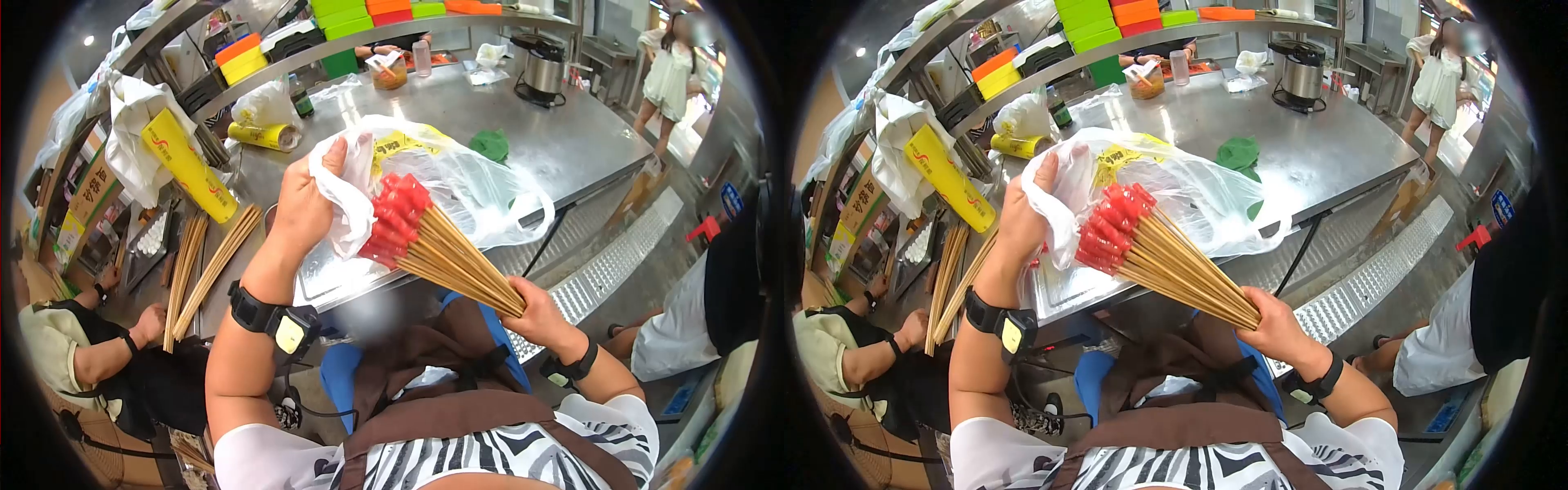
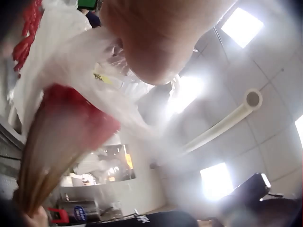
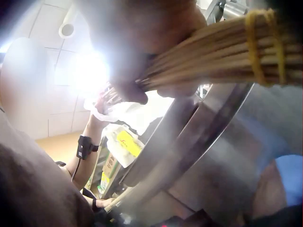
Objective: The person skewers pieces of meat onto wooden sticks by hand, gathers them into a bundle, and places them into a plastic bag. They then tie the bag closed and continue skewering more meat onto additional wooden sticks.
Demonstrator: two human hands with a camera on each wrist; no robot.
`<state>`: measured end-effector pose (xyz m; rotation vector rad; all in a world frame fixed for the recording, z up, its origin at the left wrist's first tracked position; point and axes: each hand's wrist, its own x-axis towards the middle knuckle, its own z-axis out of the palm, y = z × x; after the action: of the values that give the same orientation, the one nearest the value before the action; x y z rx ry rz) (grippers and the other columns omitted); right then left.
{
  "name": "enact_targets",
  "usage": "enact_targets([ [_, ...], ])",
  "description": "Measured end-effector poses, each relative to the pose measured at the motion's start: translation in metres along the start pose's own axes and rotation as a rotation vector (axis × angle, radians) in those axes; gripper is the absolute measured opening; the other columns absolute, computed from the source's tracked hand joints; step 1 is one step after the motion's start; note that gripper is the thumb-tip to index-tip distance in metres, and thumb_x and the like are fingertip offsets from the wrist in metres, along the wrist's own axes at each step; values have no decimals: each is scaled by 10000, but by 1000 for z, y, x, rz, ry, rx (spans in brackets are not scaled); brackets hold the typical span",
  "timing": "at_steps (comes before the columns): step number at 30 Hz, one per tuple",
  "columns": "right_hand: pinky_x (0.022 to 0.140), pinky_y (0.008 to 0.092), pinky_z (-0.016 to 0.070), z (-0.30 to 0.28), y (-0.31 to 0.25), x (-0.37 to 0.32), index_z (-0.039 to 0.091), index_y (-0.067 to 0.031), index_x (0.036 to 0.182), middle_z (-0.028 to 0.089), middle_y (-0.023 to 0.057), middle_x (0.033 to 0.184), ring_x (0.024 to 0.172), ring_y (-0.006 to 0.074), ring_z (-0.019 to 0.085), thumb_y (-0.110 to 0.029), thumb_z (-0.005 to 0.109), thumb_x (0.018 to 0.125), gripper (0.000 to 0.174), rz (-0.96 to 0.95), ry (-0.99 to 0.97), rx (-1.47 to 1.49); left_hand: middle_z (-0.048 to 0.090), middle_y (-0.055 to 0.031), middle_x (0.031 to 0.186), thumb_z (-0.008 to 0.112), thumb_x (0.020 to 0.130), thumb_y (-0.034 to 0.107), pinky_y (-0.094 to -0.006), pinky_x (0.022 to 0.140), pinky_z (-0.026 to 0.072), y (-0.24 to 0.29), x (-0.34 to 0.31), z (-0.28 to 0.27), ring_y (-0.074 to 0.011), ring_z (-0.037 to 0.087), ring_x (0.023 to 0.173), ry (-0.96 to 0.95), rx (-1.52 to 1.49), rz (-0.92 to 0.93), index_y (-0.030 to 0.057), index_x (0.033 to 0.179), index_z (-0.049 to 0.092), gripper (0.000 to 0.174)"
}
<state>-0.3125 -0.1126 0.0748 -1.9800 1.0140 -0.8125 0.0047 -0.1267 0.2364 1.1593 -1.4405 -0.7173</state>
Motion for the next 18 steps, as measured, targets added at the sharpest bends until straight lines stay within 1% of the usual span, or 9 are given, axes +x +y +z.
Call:
enact_targets([
  [2,784,332,461,3,-1,-1,520,12,1107,588,183,979,917,305,587,-65,644,655,475,-59,45,-118,621,-11,891,440,947,298,-201,593,424,-7,-2,-3,-52,539,699,66,-55,14,23,1096,594,349],
  [6,773,308,463,9,16,-4,528,6,1103,598,156,978,896,254,603,-60,664,671,457,-64,66,60,628,-19,822,457,942,282,-214,614,446,-23,-11,-24,-65,564,718,222,-240,-104,-7,1014,611,335],
  [8,770,297,460,3,19,-6,531,3,1096,602,139,975,891,219,605,-68,673,681,444,-9,44,113,629,-61,890,461,935,259,-252,666,475,-47,-18,-36,-116,590,780,297,-257,-113,-28,1028,585,326],
  [10,771,295,459,-11,12,-4,532,4,1086,600,131,959,885,217,603,-51,673,653,459,-86,83,3,614,-89,951,457,925,236,-288,713,486,-72,-34,-49,-161,599,831,311,-422,-150,-41,1065,554,325],
  [11,769,298,461,-21,8,-2,527,6,1083,595,129,944,876,221,600,-30,666,615,491,-139,132,-70,588,-119,988,379,879,98,-361,787,492,-71,-43,-43,-227,596,915,407,-413,-270,-78,1092,500,302],
  [12,767,297,461,-34,10,0,525,3,1079,591,130,932,868,223,599,-24,660,600,499,-188,183,-147,594,-107,983,403,888,118,-330,763,495,-81,-58,-39,-204,603,878,343,-405,-216,-62,1090,510,291],
  [14,764,295,463,-59,-3,10,521,-1,1068,583,131,913,859,229,598,-7,647,585,499,-236,268,-266,614,-73,960,468,880,113,-265,715,488,-79,-88,-21,-137,601,810,295,-350,-377,-26,1078,545,254],
  [15,761,294,463,-73,-18,16,518,-2,1060,579,132,905,857,233,599,3,640,584,490,-236,300,-309,618,-58,943,492,862,71,-271,717,486,-77,-105,-9,-134,601,812,261,-382,-353,-25,1066,553,234],
  [18,732,292,464,-112,-58,40,514,-3,1043,566,143,868,823,239,602,38,612,587,469,-295,396,-596,604,-2,884,519,867,49,-233,724,453,-66,-143,-2,-70,549,808,-37,-346,-279,-10,1074,580,224],
])
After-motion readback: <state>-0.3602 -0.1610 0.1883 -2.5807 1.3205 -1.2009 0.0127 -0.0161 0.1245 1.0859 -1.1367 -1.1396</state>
